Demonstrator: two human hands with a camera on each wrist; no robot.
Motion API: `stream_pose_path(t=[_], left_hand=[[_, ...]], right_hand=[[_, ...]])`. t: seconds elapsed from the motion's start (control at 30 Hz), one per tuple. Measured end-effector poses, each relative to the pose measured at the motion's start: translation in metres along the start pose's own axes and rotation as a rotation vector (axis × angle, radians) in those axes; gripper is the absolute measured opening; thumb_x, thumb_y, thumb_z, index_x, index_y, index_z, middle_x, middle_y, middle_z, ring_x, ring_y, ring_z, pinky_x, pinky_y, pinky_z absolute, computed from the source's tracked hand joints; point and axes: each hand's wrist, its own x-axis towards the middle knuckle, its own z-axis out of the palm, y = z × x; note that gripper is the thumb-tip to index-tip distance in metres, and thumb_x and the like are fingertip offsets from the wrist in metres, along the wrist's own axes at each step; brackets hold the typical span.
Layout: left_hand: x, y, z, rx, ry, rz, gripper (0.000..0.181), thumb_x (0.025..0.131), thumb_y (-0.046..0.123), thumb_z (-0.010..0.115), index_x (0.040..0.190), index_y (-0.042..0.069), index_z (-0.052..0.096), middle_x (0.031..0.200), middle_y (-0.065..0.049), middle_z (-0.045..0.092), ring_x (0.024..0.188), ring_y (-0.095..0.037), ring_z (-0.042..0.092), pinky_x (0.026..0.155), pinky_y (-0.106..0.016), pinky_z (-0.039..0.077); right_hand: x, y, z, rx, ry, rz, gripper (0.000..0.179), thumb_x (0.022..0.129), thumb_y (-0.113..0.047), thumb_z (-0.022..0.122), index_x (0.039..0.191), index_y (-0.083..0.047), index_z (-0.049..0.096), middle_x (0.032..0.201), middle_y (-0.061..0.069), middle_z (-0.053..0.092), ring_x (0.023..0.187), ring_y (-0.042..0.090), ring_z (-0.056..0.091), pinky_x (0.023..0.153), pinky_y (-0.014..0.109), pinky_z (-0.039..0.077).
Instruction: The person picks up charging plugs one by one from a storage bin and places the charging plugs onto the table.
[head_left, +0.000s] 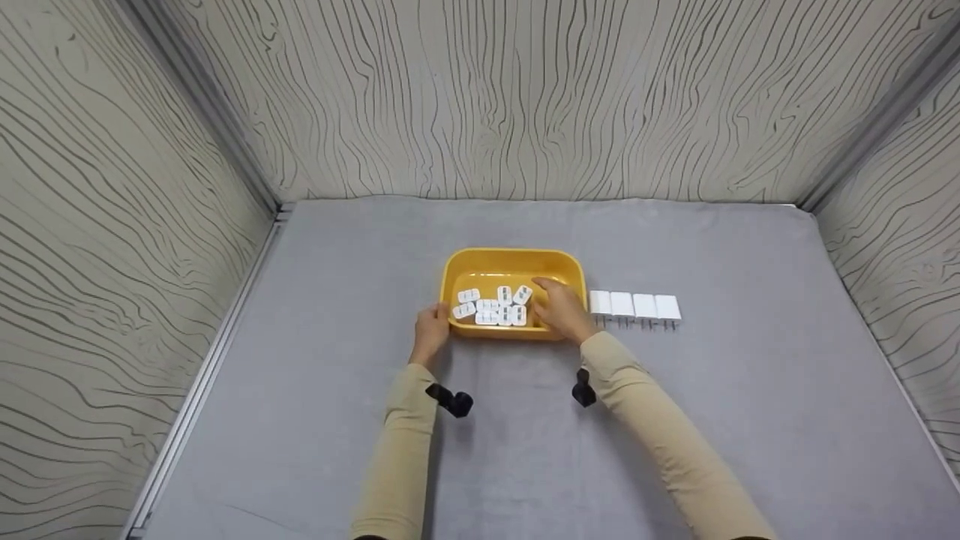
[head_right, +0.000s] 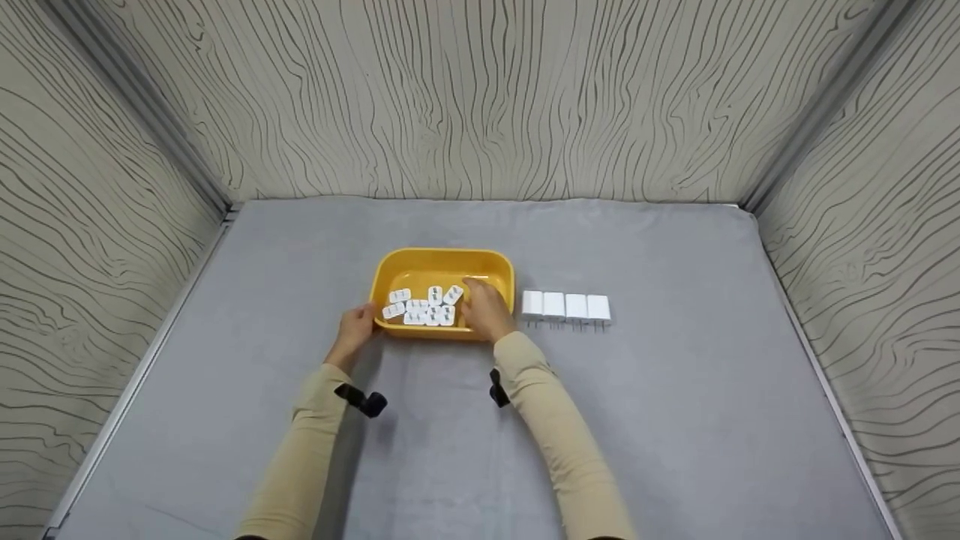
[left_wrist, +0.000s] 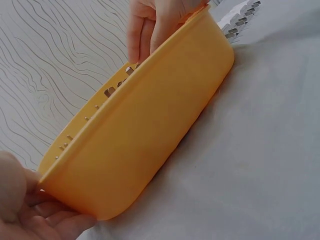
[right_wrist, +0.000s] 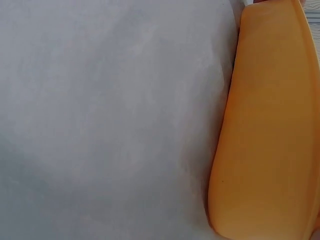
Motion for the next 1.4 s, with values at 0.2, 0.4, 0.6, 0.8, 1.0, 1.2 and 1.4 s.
stream_pose_path(t=[0.2, 0.4, 0.6, 0.8, 1.0, 1.2, 1.4], left_hand=[[-0.027, 0.058, -0.017, 0.03, -0.024, -0.13, 0.04, 0.102, 0.032, 0.044, 0.083, 0.004, 0.065, 0.075, -0.004, 0.054, 0.07, -0.014, 0.046, 0.066, -0.028, 0.041], [-0.042, 0.087, -0.025, 0.025, -0.019, -0.139, 0.037, 0.102, 0.025, 0.044, 0.075, 0.003, 0.059, 0.071, -0.004, 0.048, 0.068, -0.015, 0.042, 0.064, -0.029, 0.038], [-0.031, 0.063, -0.015, 0.004, -0.001, -0.099, 0.044, 0.101, 0.038, 0.044, 0.069, 0.011, 0.057, 0.069, -0.001, 0.049, 0.068, -0.015, 0.045, 0.064, -0.029, 0.04], [-0.01, 0.028, -0.004, 0.062, 0.0, -0.129, 0.039, 0.102, 0.03, 0.041, 0.075, 0.009, 0.059, 0.072, -0.002, 0.051, 0.069, -0.015, 0.045, 0.063, -0.027, 0.039], [0.084, -0.139, 0.05, 0.078, -0.003, -0.119, 0.047, 0.098, 0.053, 0.041, 0.079, 0.017, 0.066, 0.076, -0.002, 0.058, 0.07, -0.018, 0.051, 0.061, -0.032, 0.042], [0.053, -0.085, 0.031, 0.083, 0.014, -0.08, 0.041, 0.1, 0.042, 0.044, 0.079, 0.014, 0.066, 0.077, -0.004, 0.058, 0.07, -0.018, 0.048, 0.062, -0.031, 0.041], [0.016, -0.027, 0.012, 0.073, 0.031, 0.009, 0.049, 0.1, 0.047, 0.04, 0.07, 0.015, 0.06, 0.069, -0.002, 0.054, 0.064, -0.016, 0.045, 0.059, -0.03, 0.039]], right_hand=[[0.006, -0.002, 0.002, -0.003, -0.063, -0.041, 0.047, 0.088, -0.001, 0.06, 0.133, 0.007, 0.049, 0.135, 0.026, 0.054, 0.129, 0.041, 0.05, 0.111, 0.048, 0.038], [0.009, -0.002, 0.004, 0.0, -0.093, -0.151, 0.043, 0.087, 0.007, 0.055, 0.13, 0.008, 0.053, 0.133, 0.026, 0.056, 0.127, 0.04, 0.053, 0.109, 0.047, 0.04], [0.01, 0.002, 0.007, -0.014, -0.059, -0.255, 0.038, 0.082, 0.011, 0.052, 0.119, 0.012, 0.059, 0.122, 0.027, 0.062, 0.116, 0.038, 0.061, 0.101, 0.045, 0.047], [0.009, 0.0, 0.005, -0.026, -0.056, -0.191, 0.033, 0.085, 0.005, 0.057, 0.118, 0.009, 0.06, 0.115, 0.025, 0.066, 0.105, 0.035, 0.064, 0.095, 0.045, 0.05], [0.008, -0.002, 0.001, -0.053, -0.07, -0.104, 0.033, 0.088, -0.001, 0.06, 0.12, 0.007, 0.06, 0.118, 0.023, 0.065, 0.102, 0.032, 0.063, 0.095, 0.045, 0.049], [0.006, -0.001, -0.001, -0.027, -0.086, -0.03, 0.037, 0.088, -0.004, 0.062, 0.123, 0.006, 0.058, 0.122, 0.023, 0.063, 0.114, 0.035, 0.061, 0.1, 0.046, 0.048], [0.006, 0.001, 0.001, -0.033, -0.115, -0.076, 0.036, 0.09, -0.003, 0.058, 0.124, 0.008, 0.056, 0.119, 0.024, 0.064, 0.094, 0.031, 0.063, 0.088, 0.045, 0.051]])
